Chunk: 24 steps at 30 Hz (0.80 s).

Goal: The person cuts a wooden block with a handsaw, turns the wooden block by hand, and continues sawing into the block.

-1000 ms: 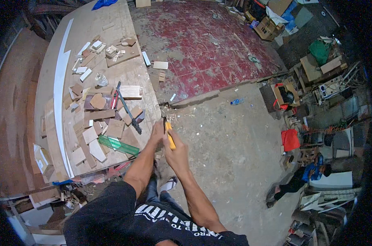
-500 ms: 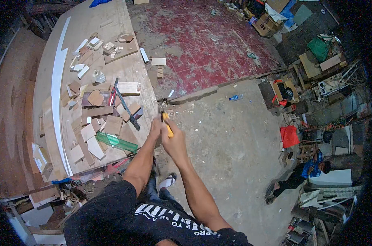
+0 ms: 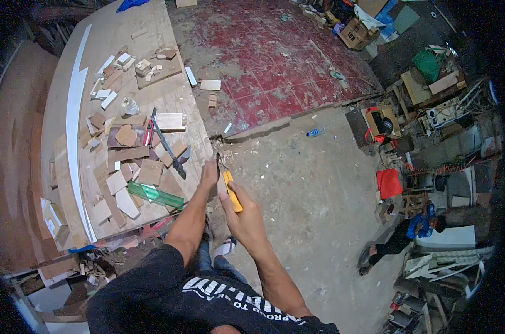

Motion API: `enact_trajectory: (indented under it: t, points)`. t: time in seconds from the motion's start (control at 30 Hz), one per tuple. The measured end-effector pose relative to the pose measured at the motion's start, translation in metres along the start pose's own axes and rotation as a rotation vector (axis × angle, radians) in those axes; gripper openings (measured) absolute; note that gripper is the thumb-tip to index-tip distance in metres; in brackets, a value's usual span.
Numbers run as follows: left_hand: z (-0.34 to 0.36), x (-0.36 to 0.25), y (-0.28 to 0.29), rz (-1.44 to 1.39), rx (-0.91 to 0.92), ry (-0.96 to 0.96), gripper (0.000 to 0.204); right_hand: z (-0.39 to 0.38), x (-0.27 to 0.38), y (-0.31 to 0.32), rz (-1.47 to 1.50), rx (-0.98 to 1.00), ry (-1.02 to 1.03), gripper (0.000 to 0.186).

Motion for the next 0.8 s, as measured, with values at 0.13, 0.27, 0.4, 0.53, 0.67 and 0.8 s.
enact_trajectory:
  t: [0.13,0.27,0.4,0.53,0.67,0.8]
  points:
    - [0.002,0.002,-0.006,-0.044,0.091,0.216,0.042,0.017,-0.012,0.000,-0.077,-0.146,0.305,0.036]
    - [0.004,0.007,0.009,-0.156,0.102,0.170,0.044,0.007,-0.049,-0.014,0.107,-0.004,-0.075,0.037]
    - [-0.007,-0.013,0.012,-0.125,0.189,0.231,0.051,0.004,-0.057,-0.004,0.120,-0.044,-0.068,0.040]
    - [0.005,0.009,0.009,-0.084,0.194,0.260,0.051,0.003,-0.039,-0.017,0.127,-0.001,0.170,0.050]
    - [0.011,0.028,0.003,-0.038,0.141,0.205,0.051,-0.005,-0.031,-0.030,0.076,0.088,-0.046,0.053]
    - [0.009,0.044,-0.007,-0.133,0.163,0.200,0.049,-0.016,0.010,-0.025,-0.132,0.021,0.175,0.052]
Point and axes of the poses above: each hand's wrist, its own z-axis towards the middle knuckle, its own y-axis out of the back of the hand, x = y × z, the point moved 10 cm from there along z, towards the middle knuckle, and after that the axes turned 3 degrees about y, right-handed, at the moved point
